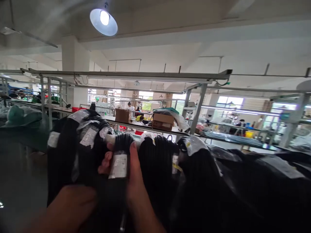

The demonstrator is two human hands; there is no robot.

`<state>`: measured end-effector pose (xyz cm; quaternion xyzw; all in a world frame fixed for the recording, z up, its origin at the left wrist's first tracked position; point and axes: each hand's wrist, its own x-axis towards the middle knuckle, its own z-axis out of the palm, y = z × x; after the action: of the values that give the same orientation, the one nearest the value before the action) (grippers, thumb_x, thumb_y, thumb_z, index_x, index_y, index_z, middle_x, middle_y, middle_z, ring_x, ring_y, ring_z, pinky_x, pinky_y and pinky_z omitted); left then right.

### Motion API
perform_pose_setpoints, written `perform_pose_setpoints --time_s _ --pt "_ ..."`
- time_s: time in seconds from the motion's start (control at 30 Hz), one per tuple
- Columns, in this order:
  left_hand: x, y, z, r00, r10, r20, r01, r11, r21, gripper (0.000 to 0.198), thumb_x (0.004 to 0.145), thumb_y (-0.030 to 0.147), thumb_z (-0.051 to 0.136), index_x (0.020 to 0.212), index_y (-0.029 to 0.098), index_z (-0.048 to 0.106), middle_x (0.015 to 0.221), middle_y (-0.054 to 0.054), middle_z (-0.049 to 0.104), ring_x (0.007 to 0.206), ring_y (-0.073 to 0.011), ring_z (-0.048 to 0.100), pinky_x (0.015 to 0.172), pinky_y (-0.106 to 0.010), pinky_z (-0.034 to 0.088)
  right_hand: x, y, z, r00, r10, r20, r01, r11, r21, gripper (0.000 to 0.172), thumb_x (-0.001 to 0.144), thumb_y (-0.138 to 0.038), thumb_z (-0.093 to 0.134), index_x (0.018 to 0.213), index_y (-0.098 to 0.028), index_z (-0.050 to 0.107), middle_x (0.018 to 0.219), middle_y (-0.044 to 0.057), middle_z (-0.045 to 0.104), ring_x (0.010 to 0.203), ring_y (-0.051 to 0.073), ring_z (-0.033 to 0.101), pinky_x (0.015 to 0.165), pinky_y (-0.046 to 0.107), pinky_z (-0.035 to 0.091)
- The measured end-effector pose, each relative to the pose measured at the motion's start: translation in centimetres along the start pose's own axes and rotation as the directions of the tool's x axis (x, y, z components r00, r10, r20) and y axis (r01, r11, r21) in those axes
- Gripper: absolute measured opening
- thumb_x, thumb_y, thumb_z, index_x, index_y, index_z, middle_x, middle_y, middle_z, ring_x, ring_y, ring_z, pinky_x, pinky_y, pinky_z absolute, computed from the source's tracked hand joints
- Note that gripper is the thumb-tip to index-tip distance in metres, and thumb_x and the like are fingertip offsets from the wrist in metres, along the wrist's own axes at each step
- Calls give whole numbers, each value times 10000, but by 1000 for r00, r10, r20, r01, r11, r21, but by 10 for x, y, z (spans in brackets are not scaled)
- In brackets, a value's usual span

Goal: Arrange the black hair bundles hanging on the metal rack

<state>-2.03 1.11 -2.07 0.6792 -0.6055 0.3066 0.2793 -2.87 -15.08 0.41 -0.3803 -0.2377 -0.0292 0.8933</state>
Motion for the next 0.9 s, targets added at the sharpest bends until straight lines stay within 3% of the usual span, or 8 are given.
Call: perform_pose_setpoints --time_s 0.07,0.13,0.17,0.2,0.33,0.63,0.77,0.9 --pt "9 -10 -25 980 80 -182 -36 973 230 350 874 463 416 775 210 638 669 -3 632 589 -150 574 513 -275 440 10 9 -8 996 -45 76 43 998 36 582 700 -647 581 1055 -186 564 678 -14 501 481 74 446 479 227 451" --pt "24 -26 -48 959 137 -246 -38 928 370 235 813 358 561 1010 239 610 906 17 661 894 -164 584 784 -316 455 14 17 -18 982 -74 176 73 997 8 450 712 -480 662 1051 -208 546 588 -58 412 390 35 310 380 160 360" --pt "34 -35 -55 947 173 -272 -21 875 483 285 814 360 563 1073 242 587 1039 16 641 1053 -199 528 942 -402 377 14 19 -21 978 -68 196 73 997 -21 364 733 -393 659 1024 -207 542 561 -69 371 371 29 257 363 149 336" --pt "44 -45 -59 967 165 -193 -30 831 556 321 846 382 512 1137 256 559 1213 4 560 1196 -232 424 1030 -476 270 13 20 -23 980 -59 189 70 996 -54 288 751 -321 636 996 -206 537 548 -75 344 365 27 218 355 145 325" --pt "69 -72 -48 993 69 -92 11 736 676 356 889 349 372 1129 177 571 1321 -58 453 1260 -285 324 1072 -540 116 7 19 -18 998 -46 54 54 986 -158 191 742 -223 581 909 -206 490 540 -80 318 363 35 158 332 143 293" --pt "68 -76 -42 988 129 -83 -54 798 601 421 854 288 310 1101 111 601 1245 -143 480 1204 -355 339 1019 -609 139 -6 27 24 967 -158 -199 89 945 -316 226 685 -182 540 836 -204 373 499 -98 190 365 49 57 298 130 207" --pt "66 -77 -42 989 118 -87 -56 854 517 415 854 289 327 1118 102 588 1248 -142 472 1245 -312 288 1045 -574 69 -47 61 58 981 -129 -142 87 958 -275 225 710 -199 534 832 -225 346 475 -111 239 302 43 56 259 117 201" --pt "65 -75 -42 989 102 -104 -38 869 494 406 804 302 430 1100 81 598 1248 -153 480 1250 -303 281 1058 -554 20 -137 97 95 987 -133 -90 95 936 -340 297 733 -367 601 785 -233 341 382 -137 255 195 36 153 266 126 258"
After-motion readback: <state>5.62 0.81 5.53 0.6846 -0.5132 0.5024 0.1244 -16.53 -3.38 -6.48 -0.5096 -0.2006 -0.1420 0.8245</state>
